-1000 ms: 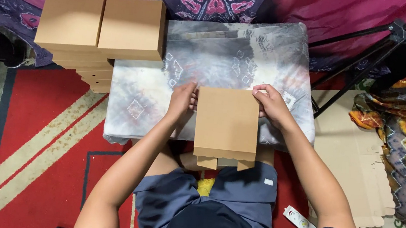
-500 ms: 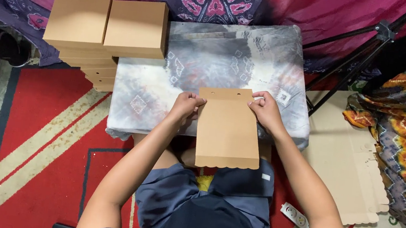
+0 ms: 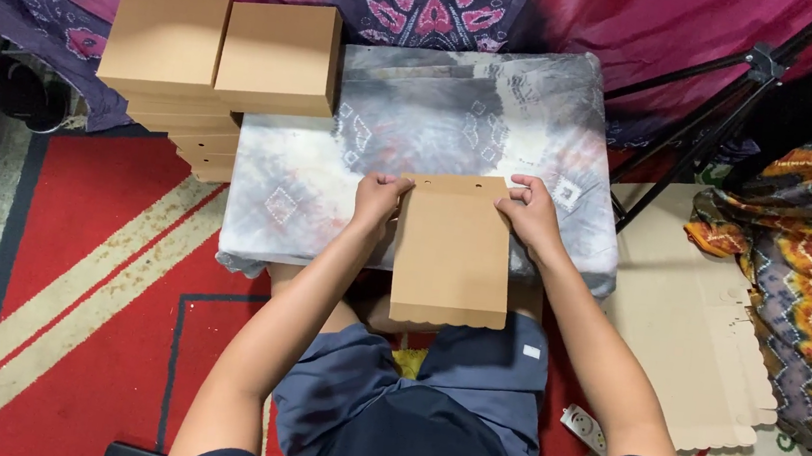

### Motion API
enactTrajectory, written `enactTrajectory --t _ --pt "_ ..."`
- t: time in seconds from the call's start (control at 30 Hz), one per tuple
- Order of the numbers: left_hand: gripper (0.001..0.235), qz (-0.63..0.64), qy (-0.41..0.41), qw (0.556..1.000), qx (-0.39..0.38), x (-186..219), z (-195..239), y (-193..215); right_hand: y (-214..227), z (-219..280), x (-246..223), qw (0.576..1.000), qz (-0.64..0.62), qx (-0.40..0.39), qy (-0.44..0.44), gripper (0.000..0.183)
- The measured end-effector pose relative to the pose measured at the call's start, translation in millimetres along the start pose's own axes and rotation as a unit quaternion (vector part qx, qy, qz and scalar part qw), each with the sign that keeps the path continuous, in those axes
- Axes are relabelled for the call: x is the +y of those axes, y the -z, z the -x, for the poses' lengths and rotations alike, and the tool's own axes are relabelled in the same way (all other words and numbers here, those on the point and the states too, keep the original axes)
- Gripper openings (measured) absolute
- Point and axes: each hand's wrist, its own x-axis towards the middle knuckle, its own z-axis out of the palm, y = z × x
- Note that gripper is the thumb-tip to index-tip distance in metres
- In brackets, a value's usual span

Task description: The person assembles a flat cardboard box by folding and interlocking its flaps. They fold the side panels, tuck the tabs into slots, and close the top to form a finished box, then place it on a stack of similar boxes.

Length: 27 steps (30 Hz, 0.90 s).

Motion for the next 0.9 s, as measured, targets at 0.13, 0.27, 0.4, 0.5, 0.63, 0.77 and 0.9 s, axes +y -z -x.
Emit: enactTrajectory --t 0.13,0.27,0.4,0.5,0.63,0.77,0.9 --pt "0.033 0.046 0.027 0.999 -0.005 -13 -22 -8 -2 -25 23 0.996 -0.078 0.020 -0.029 0.054" --pt "0.036 0.080 0.049 0.996 -0.008 -12 -27 -10 -4 -35 34 0.984 -0.156 0.024 -0.080 0.059" --pt "0.042 0.131 0.050 0.990 -0.013 -29 -43 -9 -3 -46 52 0.973 -0.208 0.028 -0.096 0.064" --pt "0.044 0.122 0.040 0.992 -0.012 -33 -47 -12 -2 -35 32 0.968 -0.226 0.023 -0.107 0.066" --pt "0.047 0.058 -0.001 0.998 0.016 -7 -5 -8 3 -43 46 0.973 -0.211 0.008 -0.095 0.062" --pt "0.044 -0.120 -0.064 0.991 0.010 30 44 -6 4 -29 28 0.998 -0.062 -0.010 -0.025 0.044" --pt "0.040 -0.199 -0.123 0.972 0.004 32 47 -5 7 -23 18 0.999 0.045 0.023 0.015 0.036"
